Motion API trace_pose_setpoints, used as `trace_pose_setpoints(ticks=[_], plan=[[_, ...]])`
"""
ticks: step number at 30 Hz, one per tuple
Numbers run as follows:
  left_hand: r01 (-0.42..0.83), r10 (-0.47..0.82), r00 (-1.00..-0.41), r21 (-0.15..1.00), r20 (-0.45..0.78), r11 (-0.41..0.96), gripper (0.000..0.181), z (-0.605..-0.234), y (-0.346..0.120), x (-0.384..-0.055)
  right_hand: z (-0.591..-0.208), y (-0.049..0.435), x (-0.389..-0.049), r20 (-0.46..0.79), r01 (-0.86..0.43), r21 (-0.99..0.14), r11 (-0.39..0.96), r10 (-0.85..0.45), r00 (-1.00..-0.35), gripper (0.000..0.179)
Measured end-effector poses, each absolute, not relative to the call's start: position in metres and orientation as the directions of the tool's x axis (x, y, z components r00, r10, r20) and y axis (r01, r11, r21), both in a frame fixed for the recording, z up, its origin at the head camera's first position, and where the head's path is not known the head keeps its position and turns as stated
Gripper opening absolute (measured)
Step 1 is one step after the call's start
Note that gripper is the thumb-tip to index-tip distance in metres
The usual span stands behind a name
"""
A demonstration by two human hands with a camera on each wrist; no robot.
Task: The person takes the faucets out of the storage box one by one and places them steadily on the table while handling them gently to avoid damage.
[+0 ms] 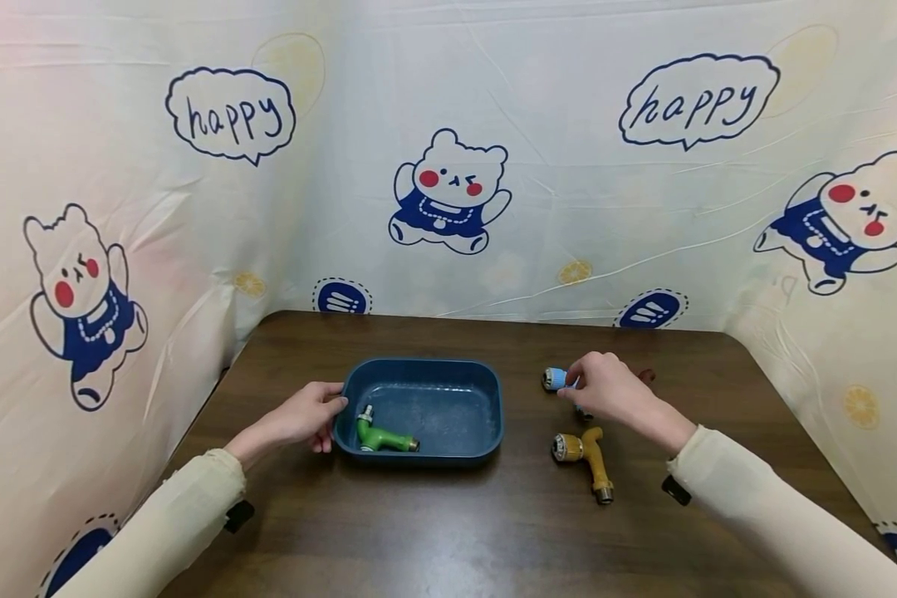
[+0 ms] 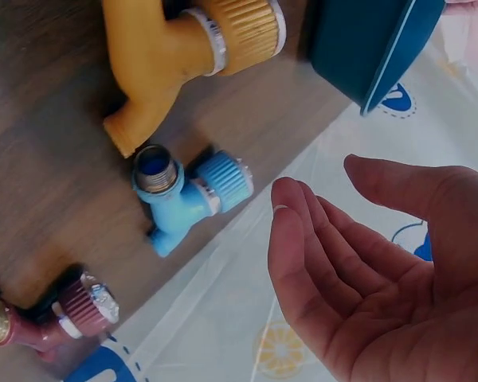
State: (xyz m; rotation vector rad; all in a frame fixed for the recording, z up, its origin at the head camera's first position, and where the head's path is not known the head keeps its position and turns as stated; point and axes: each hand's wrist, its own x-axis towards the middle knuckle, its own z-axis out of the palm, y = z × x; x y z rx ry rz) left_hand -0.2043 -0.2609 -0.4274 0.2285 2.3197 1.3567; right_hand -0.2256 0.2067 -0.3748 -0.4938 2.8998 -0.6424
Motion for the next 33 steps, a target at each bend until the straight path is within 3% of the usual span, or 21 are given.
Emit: trace_pose_setpoints(ticks=[33], plan=[[-0.106,0.324,-0.895,0.851,-0.307,0.515,0.052,-0.428,-0.259,-0.205,-0.378,0.174,-0.225,-0.015,-0.382,-0.412,0.827,-0.426,-0.905,0.013]])
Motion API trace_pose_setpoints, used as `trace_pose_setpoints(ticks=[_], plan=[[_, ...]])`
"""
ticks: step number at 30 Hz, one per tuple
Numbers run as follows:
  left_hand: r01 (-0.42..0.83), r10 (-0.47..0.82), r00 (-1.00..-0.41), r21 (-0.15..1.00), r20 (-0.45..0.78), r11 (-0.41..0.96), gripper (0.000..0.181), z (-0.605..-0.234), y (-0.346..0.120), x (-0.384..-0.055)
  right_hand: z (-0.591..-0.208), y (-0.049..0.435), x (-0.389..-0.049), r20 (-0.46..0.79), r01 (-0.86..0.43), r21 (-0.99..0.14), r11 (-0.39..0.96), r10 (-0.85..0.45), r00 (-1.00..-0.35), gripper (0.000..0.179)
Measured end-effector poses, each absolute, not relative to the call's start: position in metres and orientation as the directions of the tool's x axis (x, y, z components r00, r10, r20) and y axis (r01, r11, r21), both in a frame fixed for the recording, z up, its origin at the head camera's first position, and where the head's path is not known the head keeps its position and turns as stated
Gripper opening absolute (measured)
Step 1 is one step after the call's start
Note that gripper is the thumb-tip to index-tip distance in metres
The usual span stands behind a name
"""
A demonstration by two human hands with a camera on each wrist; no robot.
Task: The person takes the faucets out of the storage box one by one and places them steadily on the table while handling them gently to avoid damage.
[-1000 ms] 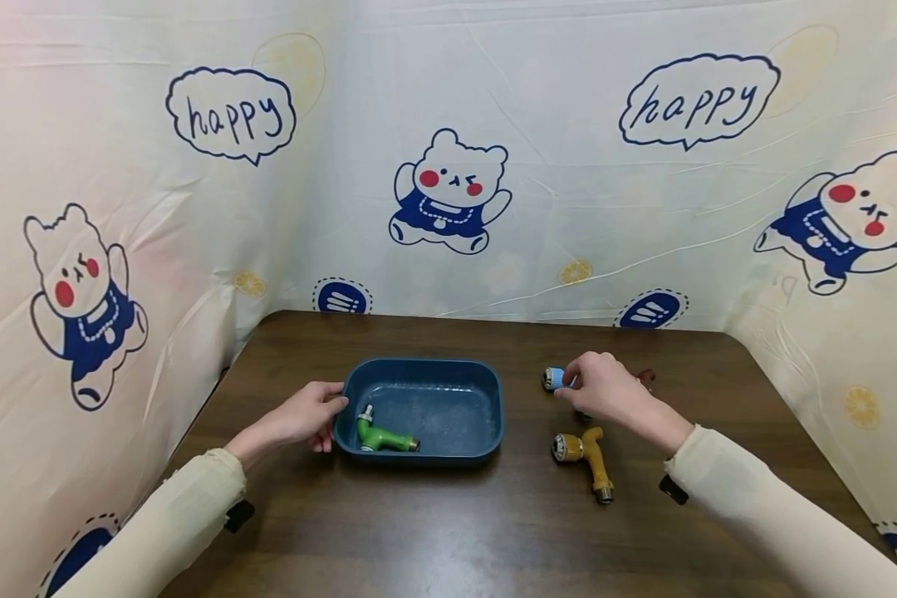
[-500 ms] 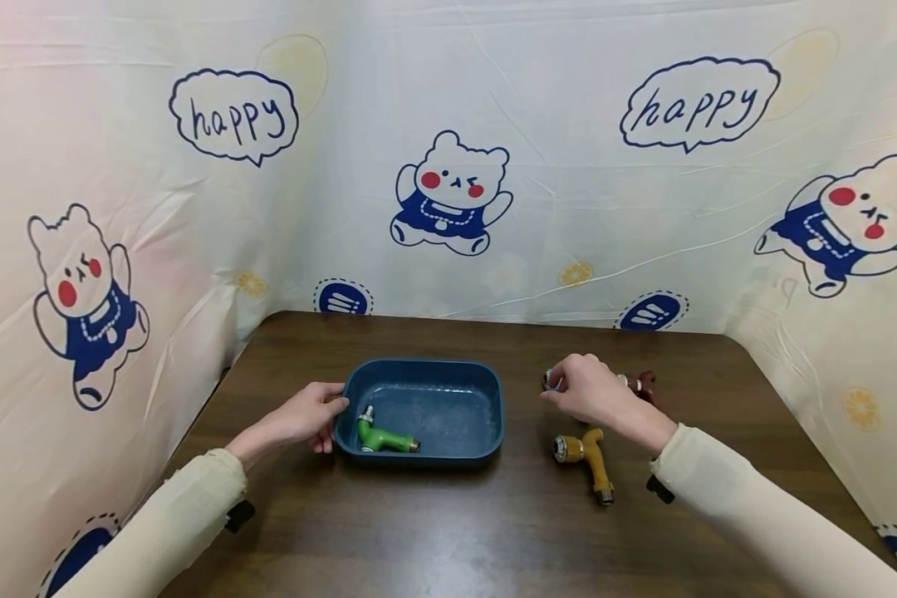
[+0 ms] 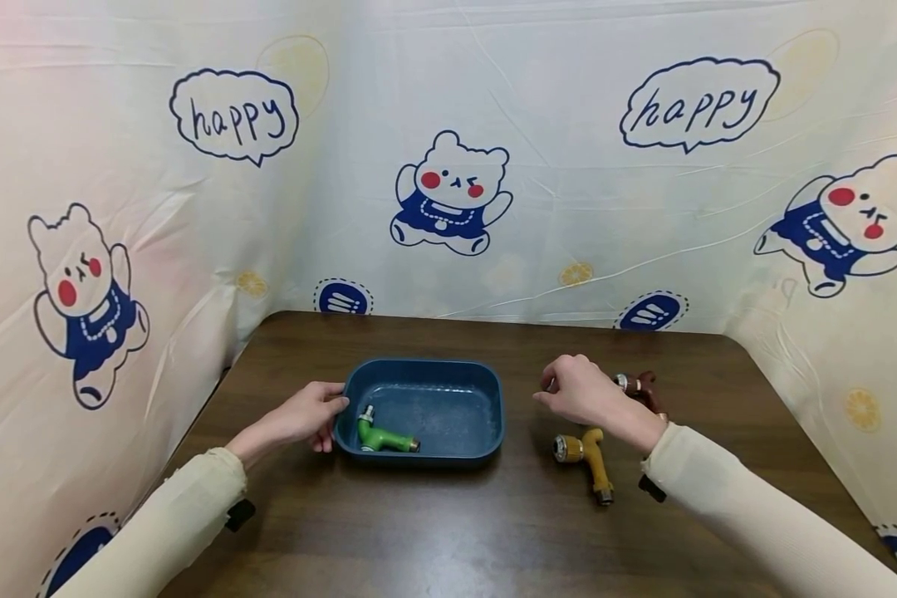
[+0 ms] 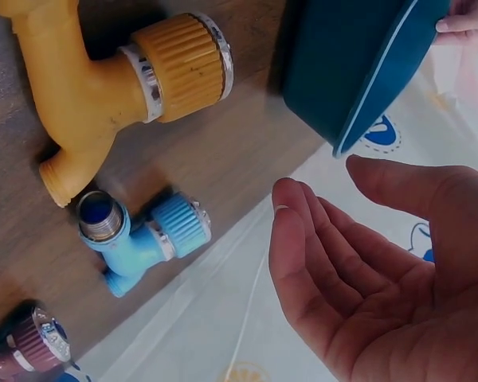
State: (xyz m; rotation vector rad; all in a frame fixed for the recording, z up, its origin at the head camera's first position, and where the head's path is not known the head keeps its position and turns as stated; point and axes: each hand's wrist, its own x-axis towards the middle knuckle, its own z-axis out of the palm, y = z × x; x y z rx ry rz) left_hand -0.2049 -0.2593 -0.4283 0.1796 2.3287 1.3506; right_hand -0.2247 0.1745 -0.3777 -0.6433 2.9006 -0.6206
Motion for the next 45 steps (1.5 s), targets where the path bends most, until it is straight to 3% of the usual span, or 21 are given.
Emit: trace_pose_setpoints(ticks=[45], plan=[[-0.112,0.319,-0.893,0.842,-0.318,0.528,0.052,-0.427,-0.259,-0.203,-0.366,0.124,-0.227,-0.008,-0.437,-0.453,0.777,-0.494,-0.870,0.009]])
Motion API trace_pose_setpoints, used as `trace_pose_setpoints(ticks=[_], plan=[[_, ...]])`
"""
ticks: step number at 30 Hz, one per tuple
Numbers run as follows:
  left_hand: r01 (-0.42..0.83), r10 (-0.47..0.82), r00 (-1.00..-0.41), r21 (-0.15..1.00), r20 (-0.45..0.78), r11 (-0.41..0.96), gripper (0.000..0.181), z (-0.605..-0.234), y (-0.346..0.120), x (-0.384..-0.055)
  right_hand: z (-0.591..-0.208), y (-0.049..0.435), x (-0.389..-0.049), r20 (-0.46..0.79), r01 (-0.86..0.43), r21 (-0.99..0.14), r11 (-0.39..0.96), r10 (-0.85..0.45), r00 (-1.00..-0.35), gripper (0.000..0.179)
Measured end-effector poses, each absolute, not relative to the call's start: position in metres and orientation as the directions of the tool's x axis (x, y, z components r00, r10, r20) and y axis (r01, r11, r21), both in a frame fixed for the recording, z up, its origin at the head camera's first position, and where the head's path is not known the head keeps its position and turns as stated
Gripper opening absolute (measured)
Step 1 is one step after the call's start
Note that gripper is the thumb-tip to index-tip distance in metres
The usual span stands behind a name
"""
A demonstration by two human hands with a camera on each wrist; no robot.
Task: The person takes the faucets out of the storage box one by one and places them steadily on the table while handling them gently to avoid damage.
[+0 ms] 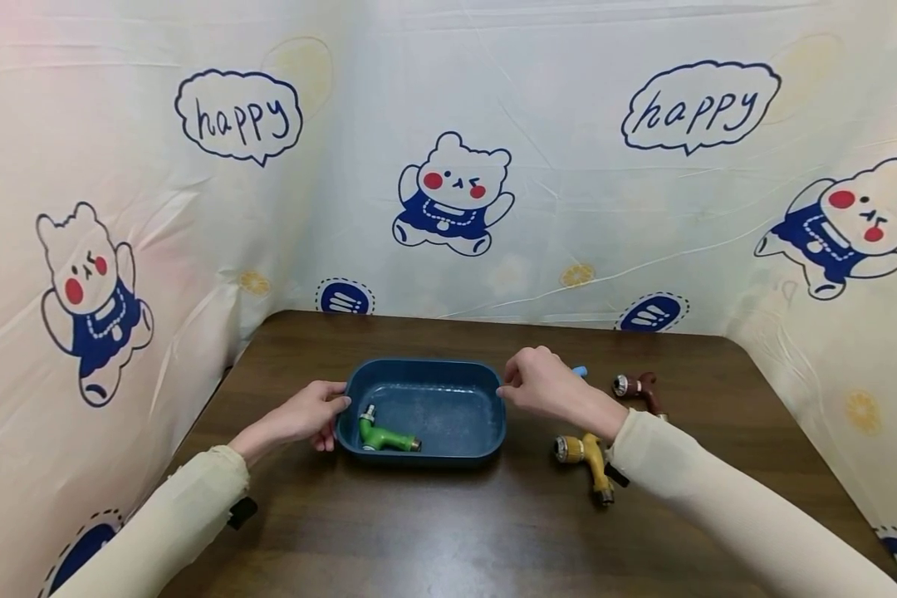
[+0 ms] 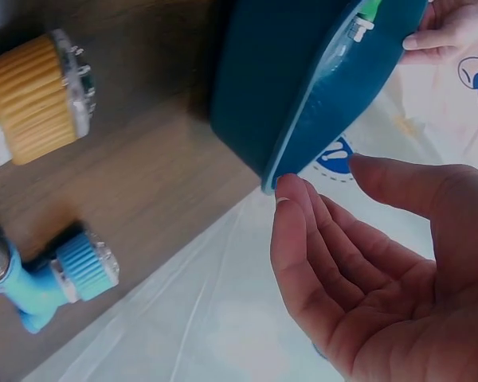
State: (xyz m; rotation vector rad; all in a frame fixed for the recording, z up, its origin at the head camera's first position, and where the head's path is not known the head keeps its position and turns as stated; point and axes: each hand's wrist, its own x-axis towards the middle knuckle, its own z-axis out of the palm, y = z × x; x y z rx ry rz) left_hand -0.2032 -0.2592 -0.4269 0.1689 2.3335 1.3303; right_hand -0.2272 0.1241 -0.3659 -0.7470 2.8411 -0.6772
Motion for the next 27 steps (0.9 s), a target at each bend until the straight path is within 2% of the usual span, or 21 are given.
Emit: trace_pose_setpoints(ticks=[12,17,27], plan=[[-0.113,0.322,-0.892,0.845,-0.319,0.523,0.052,-0.428,-0.259,-0.203,-0.365,0.106,-0.231,-0.052,-0.421,-0.450,0.787,-0.494,-0.868,0.018],[-0.097,0.342,-0.887,0.849,-0.311,0.519,0.053,-0.427,-0.260,-0.202,-0.368,0.099,-0.234,-0.075,-0.410,-0.434,0.802,-0.486,-0.871,0.016],[-0.115,0.338,-0.881,0.842,-0.331,0.527,0.053,-0.426,-0.262,-0.205,-0.368,0.088,-0.239,-0.083,-0.468,-0.426,0.774,-0.549,-0.832,0.017]])
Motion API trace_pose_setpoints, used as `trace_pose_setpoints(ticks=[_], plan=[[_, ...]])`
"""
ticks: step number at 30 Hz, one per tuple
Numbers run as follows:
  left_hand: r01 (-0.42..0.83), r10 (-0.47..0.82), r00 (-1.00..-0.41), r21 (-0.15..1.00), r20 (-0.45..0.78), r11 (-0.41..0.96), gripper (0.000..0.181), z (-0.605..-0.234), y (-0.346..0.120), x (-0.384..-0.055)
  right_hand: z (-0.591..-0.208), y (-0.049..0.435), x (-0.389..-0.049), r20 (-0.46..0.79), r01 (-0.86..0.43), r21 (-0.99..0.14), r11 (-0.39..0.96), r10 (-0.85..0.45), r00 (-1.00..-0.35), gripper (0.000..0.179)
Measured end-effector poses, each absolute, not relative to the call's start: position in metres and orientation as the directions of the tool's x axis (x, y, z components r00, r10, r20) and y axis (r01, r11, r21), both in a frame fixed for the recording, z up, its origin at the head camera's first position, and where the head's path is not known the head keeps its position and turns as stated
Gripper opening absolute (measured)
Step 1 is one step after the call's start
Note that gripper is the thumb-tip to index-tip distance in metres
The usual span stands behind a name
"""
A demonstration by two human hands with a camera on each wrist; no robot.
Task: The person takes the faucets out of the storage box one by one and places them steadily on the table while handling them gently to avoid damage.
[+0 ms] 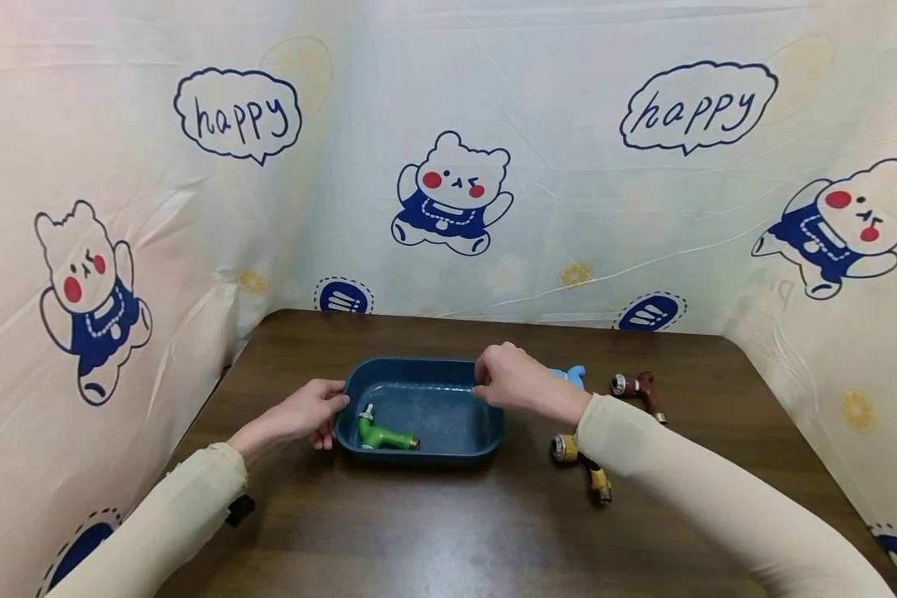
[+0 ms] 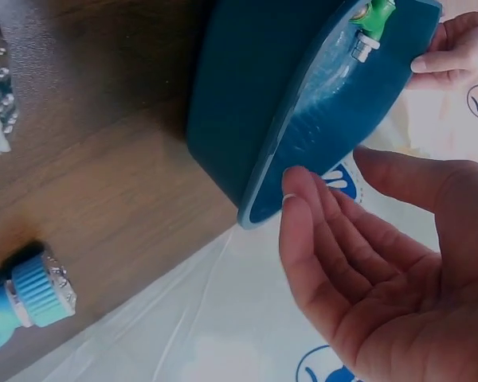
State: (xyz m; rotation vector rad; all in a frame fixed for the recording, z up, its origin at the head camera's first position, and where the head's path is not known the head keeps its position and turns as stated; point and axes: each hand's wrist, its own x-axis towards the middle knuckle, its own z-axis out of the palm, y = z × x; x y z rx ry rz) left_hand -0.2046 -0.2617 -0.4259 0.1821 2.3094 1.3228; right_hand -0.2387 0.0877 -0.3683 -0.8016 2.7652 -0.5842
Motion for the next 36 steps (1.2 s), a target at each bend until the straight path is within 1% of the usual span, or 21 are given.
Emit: trace_pose_setpoints(ticks=[4,12,25,30,36], plan=[[-0.112,0.335,-0.883,0.841,-0.329,0.530,0.053,-0.425,-0.262,-0.205,-0.369,0.082,-0.240,-0.070,-0.512,-0.417,0.751,-0.588,-0.806,0.019],[-0.123,0.329,-0.883,0.840,-0.336,0.528,0.053,-0.427,-0.261,-0.202,-0.376,0.067,-0.241,-0.075,-0.552,-0.412,0.724,-0.631,-0.772,0.023],[-0.119,0.320,-0.889,0.839,-0.329,0.531,0.051,-0.427,-0.262,-0.204,-0.377,0.046,-0.249,-0.121,-0.573,-0.400,0.715,-0.661,-0.741,0.014],[-0.114,0.323,-0.889,0.841,-0.324,0.529,0.051,-0.428,-0.261,-0.204,-0.379,0.037,-0.250,-0.124,-0.592,-0.390,0.705,-0.677,-0.725,0.008],[-0.115,0.327,-0.887,0.844,-0.324,0.525,0.052,-0.426,-0.261,-0.204,-0.381,0.027,-0.252,-0.131,-0.619,-0.394,0.680,-0.708,-0.694,0.012]])
